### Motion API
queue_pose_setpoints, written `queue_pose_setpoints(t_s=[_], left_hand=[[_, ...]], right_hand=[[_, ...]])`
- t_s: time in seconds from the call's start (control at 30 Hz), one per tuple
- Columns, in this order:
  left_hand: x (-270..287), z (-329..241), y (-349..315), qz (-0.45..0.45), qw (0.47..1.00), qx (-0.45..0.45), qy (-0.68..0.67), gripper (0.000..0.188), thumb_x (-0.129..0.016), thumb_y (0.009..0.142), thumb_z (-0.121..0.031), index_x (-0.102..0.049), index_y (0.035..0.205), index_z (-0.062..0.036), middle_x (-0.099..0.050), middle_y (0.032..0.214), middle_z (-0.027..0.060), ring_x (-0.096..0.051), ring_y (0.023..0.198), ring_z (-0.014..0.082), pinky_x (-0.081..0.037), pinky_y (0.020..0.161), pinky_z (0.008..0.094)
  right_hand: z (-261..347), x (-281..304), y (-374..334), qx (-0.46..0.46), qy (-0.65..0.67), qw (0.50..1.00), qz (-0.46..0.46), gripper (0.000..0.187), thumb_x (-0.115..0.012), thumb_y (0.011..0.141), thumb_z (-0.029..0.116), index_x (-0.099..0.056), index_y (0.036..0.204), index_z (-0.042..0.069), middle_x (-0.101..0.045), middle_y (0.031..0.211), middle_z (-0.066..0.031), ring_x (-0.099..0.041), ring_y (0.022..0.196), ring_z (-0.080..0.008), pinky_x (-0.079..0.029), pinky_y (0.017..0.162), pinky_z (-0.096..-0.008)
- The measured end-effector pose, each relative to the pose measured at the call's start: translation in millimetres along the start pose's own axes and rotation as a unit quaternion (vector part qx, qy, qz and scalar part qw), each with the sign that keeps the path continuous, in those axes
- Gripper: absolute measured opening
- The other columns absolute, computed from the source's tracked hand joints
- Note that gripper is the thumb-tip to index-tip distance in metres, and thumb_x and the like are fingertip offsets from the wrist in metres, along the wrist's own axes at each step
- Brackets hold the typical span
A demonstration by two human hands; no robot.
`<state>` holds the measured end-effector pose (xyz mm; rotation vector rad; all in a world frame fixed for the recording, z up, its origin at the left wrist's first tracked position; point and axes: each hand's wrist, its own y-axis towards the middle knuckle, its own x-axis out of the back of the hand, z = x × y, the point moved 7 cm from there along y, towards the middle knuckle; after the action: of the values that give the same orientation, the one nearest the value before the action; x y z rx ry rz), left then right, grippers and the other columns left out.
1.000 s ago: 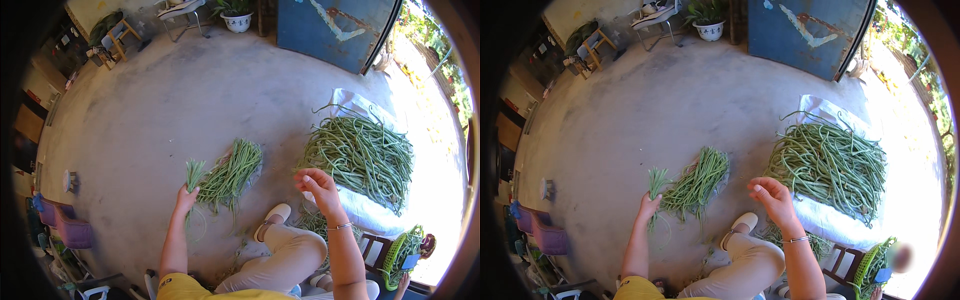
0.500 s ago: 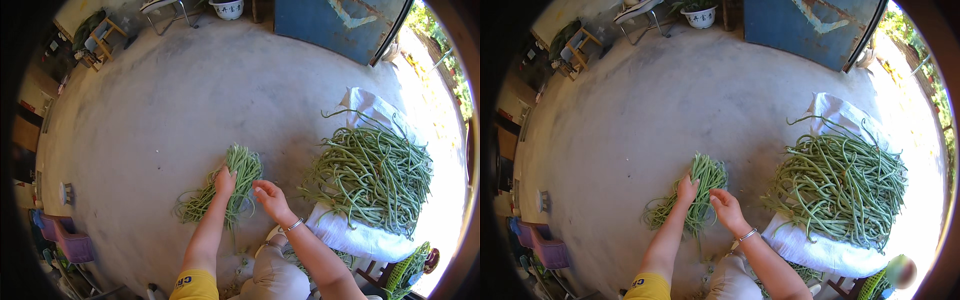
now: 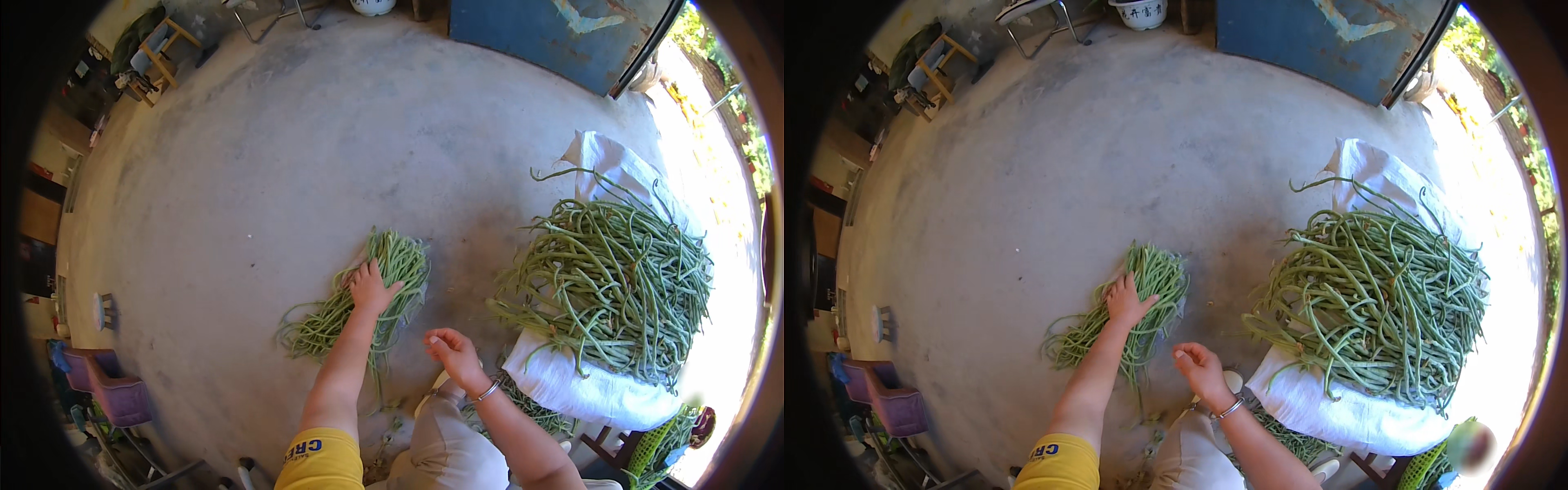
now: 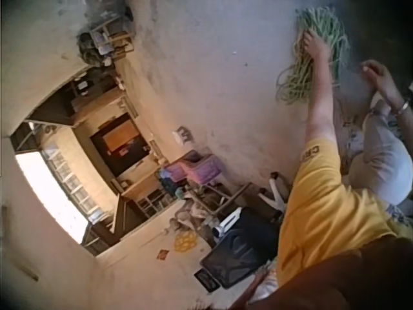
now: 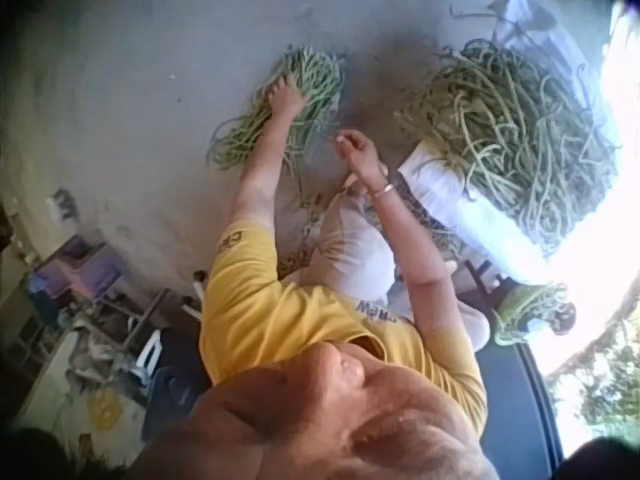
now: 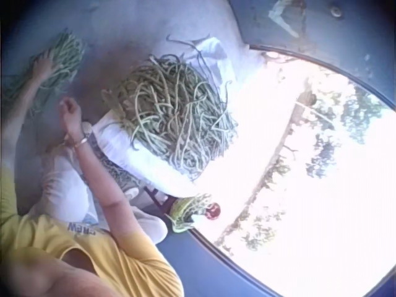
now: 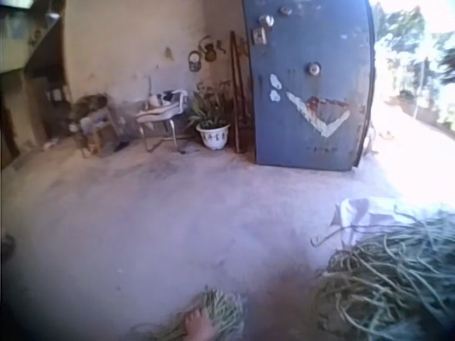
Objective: The person strips long beans from a large pile on a white bag, removing the ends and gathering the cleaned beans into their hands.
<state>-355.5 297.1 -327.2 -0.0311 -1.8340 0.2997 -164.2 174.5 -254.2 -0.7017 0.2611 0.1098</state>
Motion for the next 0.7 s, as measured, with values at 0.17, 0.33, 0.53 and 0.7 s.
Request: queue_pose_setpoints(t_s=[0.17, 0.33, 0.53, 0.7], left_hand=[[19, 50, -18, -0.063, 0.957, -0.002, -0.285, 0.064, -0.065, 0.072, -0.019, -0.037, 0.128, -0.0035, -0.044, 0.123, 0.0192, -0.042, 0.115, 0.0344, -0.034, 0.096, 0.0419], [37, 44, -82, -0.175, 0.944, -0.034, -0.279, 0.024, -0.052, 0.077, 0.001, -0.055, 0.101, -0.0003, -0.056, 0.100, 0.0154, -0.056, 0.089, 0.0287, -0.045, 0.079, 0.0360], [-40, -42, -128, 0.058, 0.978, -0.054, -0.191, 0.046, -0.051, 0.079, -0.008, -0.040, 0.124, -0.0032, -0.038, 0.131, 0.0195, -0.054, 0.100, 0.0373, -0.046, 0.081, 0.0421], [-80, -6, -126, 0.099, 0.994, 0.017, -0.043, 0.060, -0.052, 0.077, -0.010, -0.029, 0.133, -0.0056, -0.033, 0.135, 0.0161, -0.052, 0.104, 0.0350, -0.046, 0.080, 0.0435]], right_hand=[[-4, 1, -12, -0.015, 0.014, 1.000, 0.014, 0.020, -0.054, 0.088, 0.015, -0.057, 0.102, 0.002, -0.061, 0.092, -0.0037, -0.056, 0.076, -0.0104, -0.046, 0.068, -0.0233], [-31, 22, -19, -0.044, 0.014, 0.999, -0.011, 0.020, -0.053, 0.089, 0.015, -0.057, 0.102, 0.002, -0.062, 0.093, -0.0055, -0.057, 0.075, -0.0111, -0.046, 0.066, -0.0231], [-49, 25, -37, -0.050, 0.004, 0.999, 0.016, 0.020, -0.054, 0.089, 0.017, -0.057, 0.102, 0.003, -0.063, 0.094, -0.0062, -0.060, 0.075, -0.0117, -0.048, 0.067, -0.0241], [-52, 33, -53, -0.054, -0.022, 0.998, 0.015, 0.021, -0.053, 0.089, 0.018, -0.057, 0.104, 0.003, -0.062, 0.096, -0.0057, -0.059, 0.077, -0.0110, -0.048, 0.070, -0.0240]])
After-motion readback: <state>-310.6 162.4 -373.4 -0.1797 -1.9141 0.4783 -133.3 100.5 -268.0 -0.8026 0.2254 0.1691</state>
